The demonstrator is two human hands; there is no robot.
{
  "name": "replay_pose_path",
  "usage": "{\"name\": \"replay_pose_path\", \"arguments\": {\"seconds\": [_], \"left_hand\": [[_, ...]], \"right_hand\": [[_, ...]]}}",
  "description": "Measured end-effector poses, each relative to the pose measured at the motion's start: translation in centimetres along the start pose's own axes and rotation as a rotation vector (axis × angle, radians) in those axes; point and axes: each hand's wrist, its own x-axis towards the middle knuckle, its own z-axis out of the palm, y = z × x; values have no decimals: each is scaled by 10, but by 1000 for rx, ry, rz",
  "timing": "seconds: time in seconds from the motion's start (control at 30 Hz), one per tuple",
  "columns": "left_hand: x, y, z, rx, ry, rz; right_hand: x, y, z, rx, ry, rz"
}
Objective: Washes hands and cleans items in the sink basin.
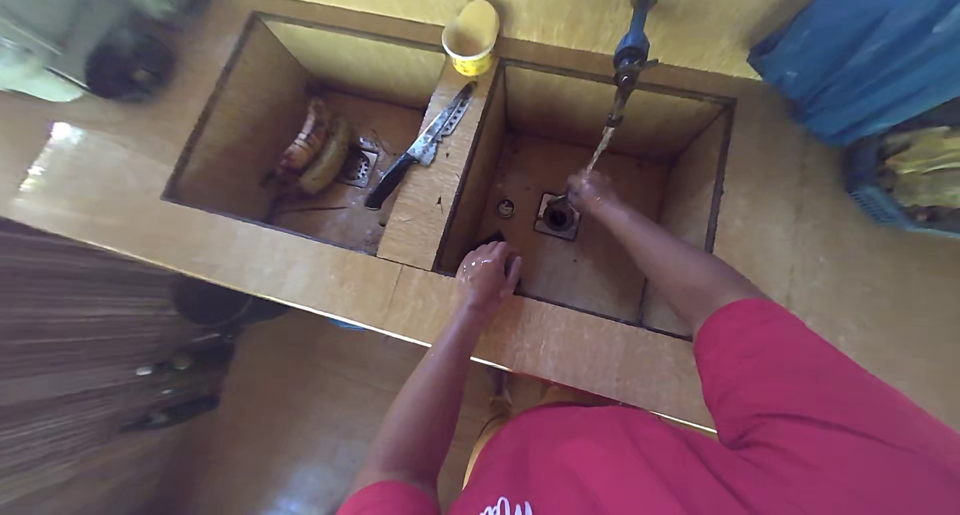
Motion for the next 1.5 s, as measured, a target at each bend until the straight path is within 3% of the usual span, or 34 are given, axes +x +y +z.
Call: {"name": "replay_pose_path", "arguments": {"seconds": [0.27,0.53,0.8,1.03,1.2,1.27,1.43,1.5], "left_hand": [[0,-5,2,-5,-12,7],[-1,-3,3,-16,23,15],[0,-2,0,-19,6,2],[0,-2,1,-13,17,11],[0,-1,0,-12,-3,2],[0,-3,0,-9,-9,11],[1,-5,1,-20,-13,30],[2,-4,-1,-14,-29,22]], "right_hand": [[-12,6,-13,7,134,-97],[-19,2,-24,27,126,-27],[-26,2,-38,274,57,150],[-23,5,-39,298,39,13],[-24,1,-37,375,59,19],[-24,2,-33,316,-33,26],[-36,13,1,50,-578,21],[-42,17,22,-76,-693,40]]}}
